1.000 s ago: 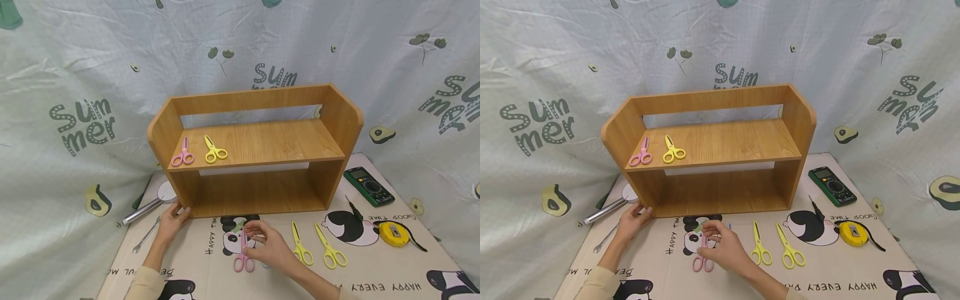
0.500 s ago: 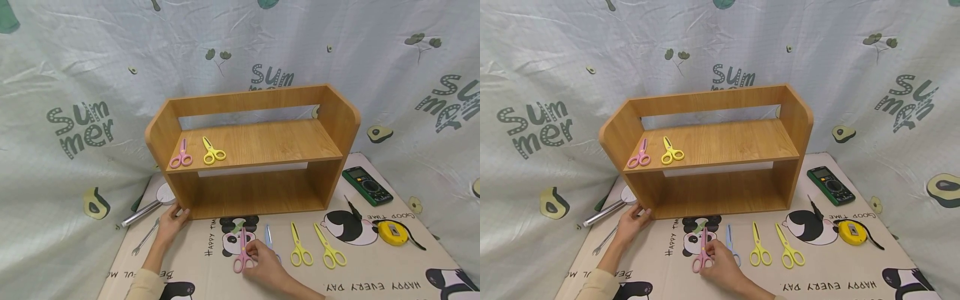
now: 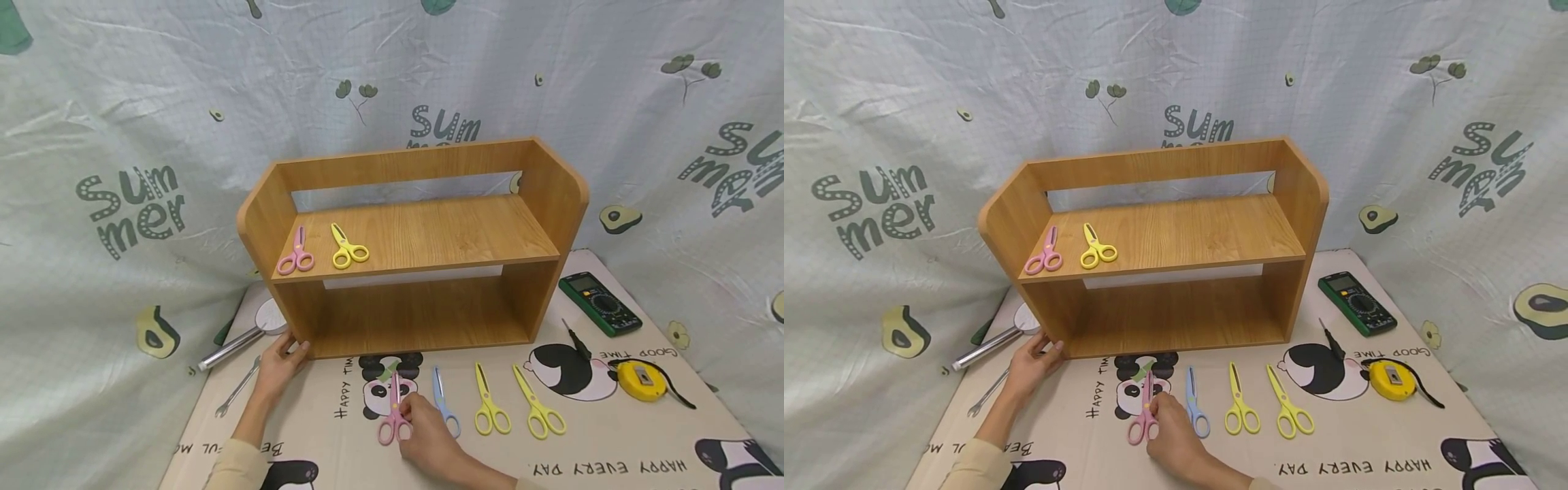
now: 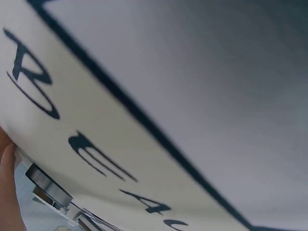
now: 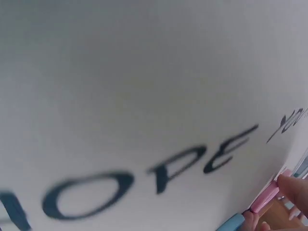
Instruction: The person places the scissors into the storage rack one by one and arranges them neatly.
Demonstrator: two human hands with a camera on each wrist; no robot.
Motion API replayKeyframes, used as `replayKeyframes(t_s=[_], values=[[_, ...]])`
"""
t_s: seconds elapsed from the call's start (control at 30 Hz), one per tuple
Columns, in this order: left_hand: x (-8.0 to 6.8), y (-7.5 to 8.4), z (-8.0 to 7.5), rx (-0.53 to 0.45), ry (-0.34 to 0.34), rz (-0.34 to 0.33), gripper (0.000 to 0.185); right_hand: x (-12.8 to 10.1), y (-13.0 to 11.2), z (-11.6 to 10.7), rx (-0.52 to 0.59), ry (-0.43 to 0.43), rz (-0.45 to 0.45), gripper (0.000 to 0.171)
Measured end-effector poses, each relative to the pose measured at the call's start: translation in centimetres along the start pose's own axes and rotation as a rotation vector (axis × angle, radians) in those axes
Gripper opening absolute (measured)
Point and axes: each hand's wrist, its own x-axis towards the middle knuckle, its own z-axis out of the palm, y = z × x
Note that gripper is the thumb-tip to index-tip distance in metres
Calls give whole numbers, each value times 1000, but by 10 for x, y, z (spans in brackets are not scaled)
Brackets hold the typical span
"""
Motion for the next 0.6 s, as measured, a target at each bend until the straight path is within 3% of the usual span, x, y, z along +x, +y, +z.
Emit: replayKeyframes(t_s=[0.6], values=[[0, 2, 1, 8, 4, -6, 65, 4, -8, 1, -53, 66, -44, 47]])
